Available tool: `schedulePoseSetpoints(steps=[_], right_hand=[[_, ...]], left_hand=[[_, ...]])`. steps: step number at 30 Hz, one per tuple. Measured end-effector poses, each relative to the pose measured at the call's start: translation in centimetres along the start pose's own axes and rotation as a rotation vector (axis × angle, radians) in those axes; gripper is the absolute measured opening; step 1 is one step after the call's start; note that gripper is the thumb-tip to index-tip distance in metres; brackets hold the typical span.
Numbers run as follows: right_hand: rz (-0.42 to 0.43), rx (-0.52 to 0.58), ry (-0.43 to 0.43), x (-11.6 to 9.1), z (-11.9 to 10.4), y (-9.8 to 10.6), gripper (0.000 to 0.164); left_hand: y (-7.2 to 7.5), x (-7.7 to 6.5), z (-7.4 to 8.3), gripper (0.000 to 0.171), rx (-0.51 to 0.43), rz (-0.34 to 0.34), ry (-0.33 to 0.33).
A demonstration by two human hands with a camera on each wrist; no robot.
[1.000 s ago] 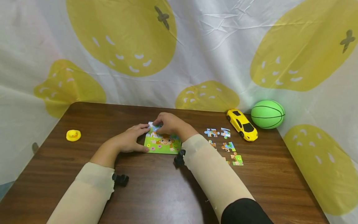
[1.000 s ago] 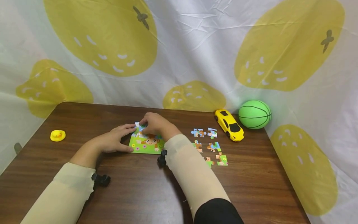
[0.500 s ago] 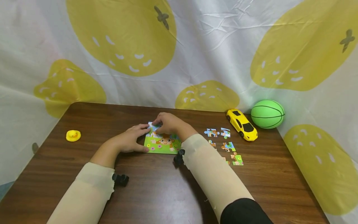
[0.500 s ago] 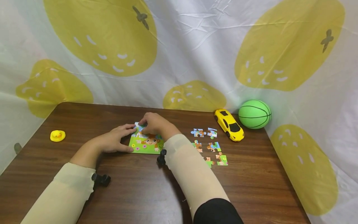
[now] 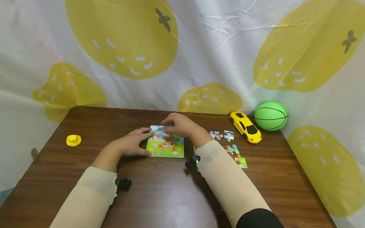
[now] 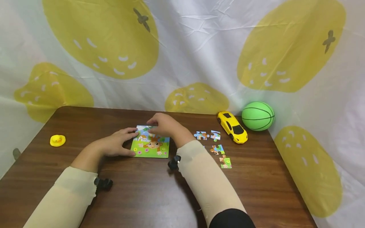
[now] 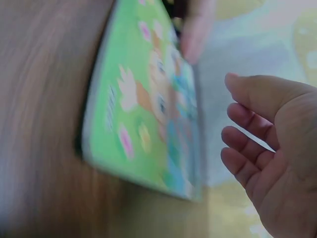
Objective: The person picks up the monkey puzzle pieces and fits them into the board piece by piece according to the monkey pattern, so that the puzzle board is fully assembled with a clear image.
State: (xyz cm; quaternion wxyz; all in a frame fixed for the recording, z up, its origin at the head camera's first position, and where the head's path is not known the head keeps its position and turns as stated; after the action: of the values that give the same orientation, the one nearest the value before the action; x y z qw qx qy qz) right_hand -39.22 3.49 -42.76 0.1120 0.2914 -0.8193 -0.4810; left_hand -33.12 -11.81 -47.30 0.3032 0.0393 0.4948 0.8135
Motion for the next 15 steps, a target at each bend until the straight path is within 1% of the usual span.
schedulePoseSetpoints(steps=[3,10,15], right_hand=[[0.054,0.028,0.000,-2.1,0.9,1.7,0.041],[0.177,0.096,-0.089,-7.3,4.8,5.3,0.037],[0.231,0.105,-0.151,-10.6,7.6,6.9,0.039]], left_hand=[[-0.1,0.0,0.0,0.097,0.010,0.004,-0.002],[-0.2,-0.1,-0.1,0.098,0.012,0.001,0.001],[-0.1,-0.1,0.0,0.098,0.008,0.004,-0.002]])
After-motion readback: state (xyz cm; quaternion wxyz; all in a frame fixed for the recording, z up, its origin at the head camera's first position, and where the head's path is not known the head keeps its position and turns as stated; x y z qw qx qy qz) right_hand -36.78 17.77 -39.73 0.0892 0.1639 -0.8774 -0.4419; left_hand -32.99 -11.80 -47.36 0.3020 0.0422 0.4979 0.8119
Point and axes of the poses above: each hand's wrist, its own x-axis towards the middle knuckle, its own y-axis out of the back of the hand, z = x × y, the point moved 10 cm from there along x, towards the middle knuckle, and after that the axes turned 1 degree about -y, right-handed, at the moved point
